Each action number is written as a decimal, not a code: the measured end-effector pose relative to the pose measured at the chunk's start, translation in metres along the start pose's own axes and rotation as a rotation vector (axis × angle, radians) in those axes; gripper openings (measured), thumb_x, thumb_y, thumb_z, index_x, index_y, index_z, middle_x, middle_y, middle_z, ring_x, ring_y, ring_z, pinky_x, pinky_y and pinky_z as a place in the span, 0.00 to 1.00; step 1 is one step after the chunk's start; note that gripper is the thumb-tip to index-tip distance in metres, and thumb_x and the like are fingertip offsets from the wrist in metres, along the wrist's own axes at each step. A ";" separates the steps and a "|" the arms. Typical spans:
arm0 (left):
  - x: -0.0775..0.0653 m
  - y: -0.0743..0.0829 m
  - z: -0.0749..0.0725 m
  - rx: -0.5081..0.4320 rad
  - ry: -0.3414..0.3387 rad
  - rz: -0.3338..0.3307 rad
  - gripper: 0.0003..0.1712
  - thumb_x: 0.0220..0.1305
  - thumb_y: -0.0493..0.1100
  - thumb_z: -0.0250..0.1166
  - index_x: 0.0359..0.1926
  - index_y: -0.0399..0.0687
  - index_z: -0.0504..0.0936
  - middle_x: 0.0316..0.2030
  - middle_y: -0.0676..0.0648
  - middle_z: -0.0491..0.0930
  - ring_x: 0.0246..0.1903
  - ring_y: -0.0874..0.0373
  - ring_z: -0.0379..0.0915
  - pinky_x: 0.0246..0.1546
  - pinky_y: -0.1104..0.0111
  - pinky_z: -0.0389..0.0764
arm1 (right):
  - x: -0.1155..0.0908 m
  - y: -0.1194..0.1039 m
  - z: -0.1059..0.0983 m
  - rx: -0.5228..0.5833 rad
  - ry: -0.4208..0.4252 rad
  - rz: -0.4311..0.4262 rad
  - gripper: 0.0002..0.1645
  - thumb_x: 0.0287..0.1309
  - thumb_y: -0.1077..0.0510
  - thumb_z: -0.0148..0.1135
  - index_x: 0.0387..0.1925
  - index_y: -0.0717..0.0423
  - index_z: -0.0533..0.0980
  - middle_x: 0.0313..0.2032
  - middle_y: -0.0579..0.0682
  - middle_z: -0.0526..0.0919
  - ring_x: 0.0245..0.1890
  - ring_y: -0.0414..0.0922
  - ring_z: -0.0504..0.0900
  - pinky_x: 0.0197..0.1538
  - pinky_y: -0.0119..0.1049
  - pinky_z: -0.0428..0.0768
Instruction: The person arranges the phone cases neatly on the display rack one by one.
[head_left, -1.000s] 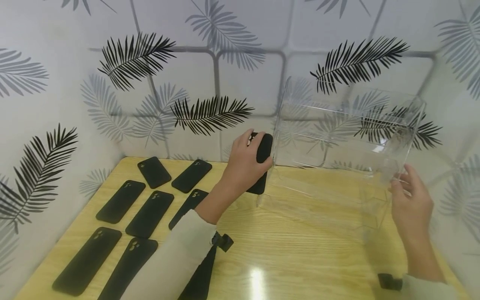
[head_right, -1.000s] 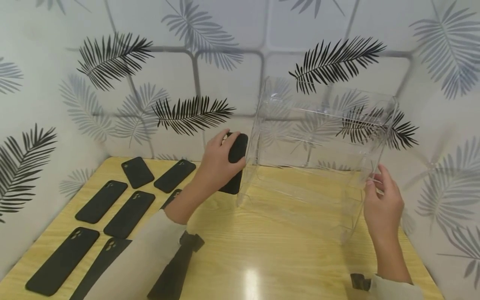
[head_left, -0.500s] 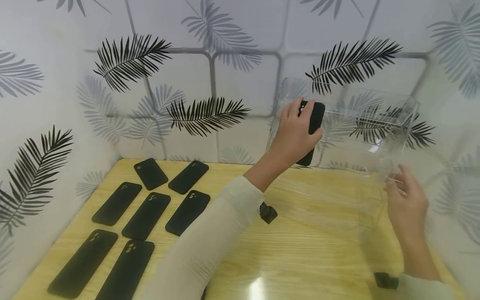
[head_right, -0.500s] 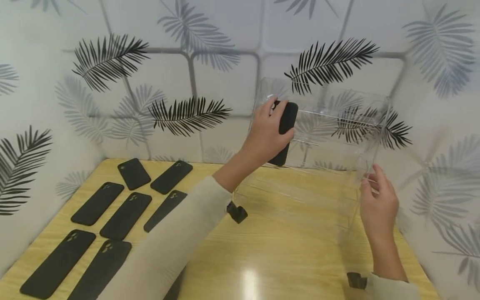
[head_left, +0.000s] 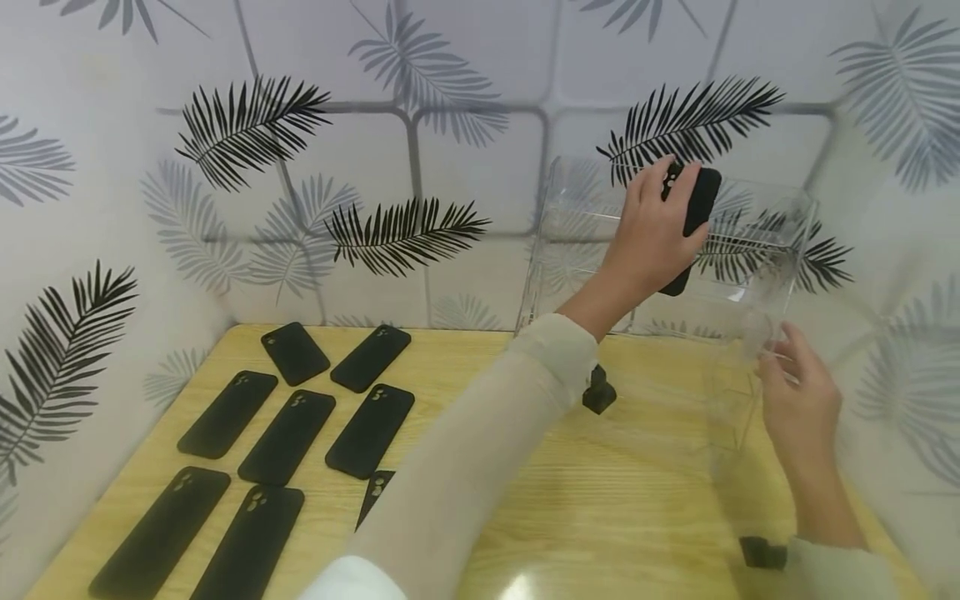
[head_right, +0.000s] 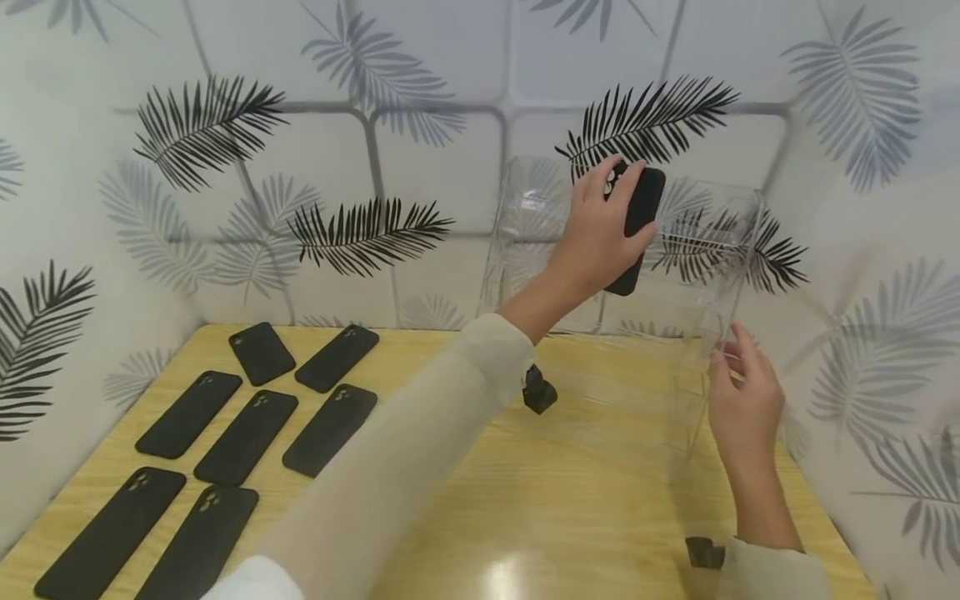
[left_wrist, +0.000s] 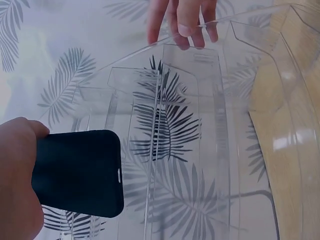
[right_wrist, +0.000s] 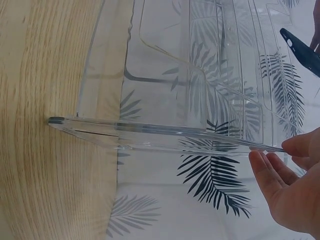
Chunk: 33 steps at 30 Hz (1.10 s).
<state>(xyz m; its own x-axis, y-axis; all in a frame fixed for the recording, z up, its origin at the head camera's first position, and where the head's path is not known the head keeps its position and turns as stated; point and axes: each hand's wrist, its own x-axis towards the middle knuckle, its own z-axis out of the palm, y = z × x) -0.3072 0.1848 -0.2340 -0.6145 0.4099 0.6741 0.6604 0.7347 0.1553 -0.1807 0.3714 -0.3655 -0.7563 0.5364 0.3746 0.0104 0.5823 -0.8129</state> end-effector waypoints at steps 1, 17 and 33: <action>0.003 0.003 0.002 -0.006 0.019 0.004 0.40 0.73 0.59 0.57 0.78 0.50 0.57 0.76 0.41 0.53 0.76 0.49 0.50 0.77 0.65 0.50 | 0.000 0.000 0.000 -0.003 0.001 -0.004 0.30 0.73 0.53 0.52 0.73 0.40 0.67 0.59 0.54 0.80 0.40 0.20 0.76 0.51 0.17 0.76; 0.025 0.041 0.039 -0.030 0.178 0.032 0.38 0.73 0.59 0.58 0.76 0.49 0.60 0.74 0.39 0.54 0.74 0.47 0.50 0.75 0.67 0.54 | 0.000 -0.002 -0.001 0.000 0.008 0.006 0.30 0.72 0.55 0.53 0.73 0.40 0.67 0.57 0.52 0.80 0.39 0.20 0.76 0.50 0.17 0.76; 0.026 0.045 0.061 0.142 0.104 -0.001 0.41 0.71 0.64 0.57 0.77 0.54 0.59 0.74 0.42 0.56 0.72 0.49 0.54 0.74 0.66 0.58 | 0.001 0.001 0.000 -0.004 0.005 -0.018 0.30 0.73 0.54 0.53 0.74 0.39 0.67 0.58 0.55 0.80 0.38 0.20 0.75 0.50 0.17 0.77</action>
<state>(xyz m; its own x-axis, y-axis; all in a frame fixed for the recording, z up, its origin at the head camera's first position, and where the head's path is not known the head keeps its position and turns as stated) -0.3199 0.2613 -0.2532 -0.5628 0.3563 0.7459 0.5874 0.8073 0.0576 -0.1813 0.3723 -0.3660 -0.7529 0.5288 0.3918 -0.0011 0.5943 -0.8042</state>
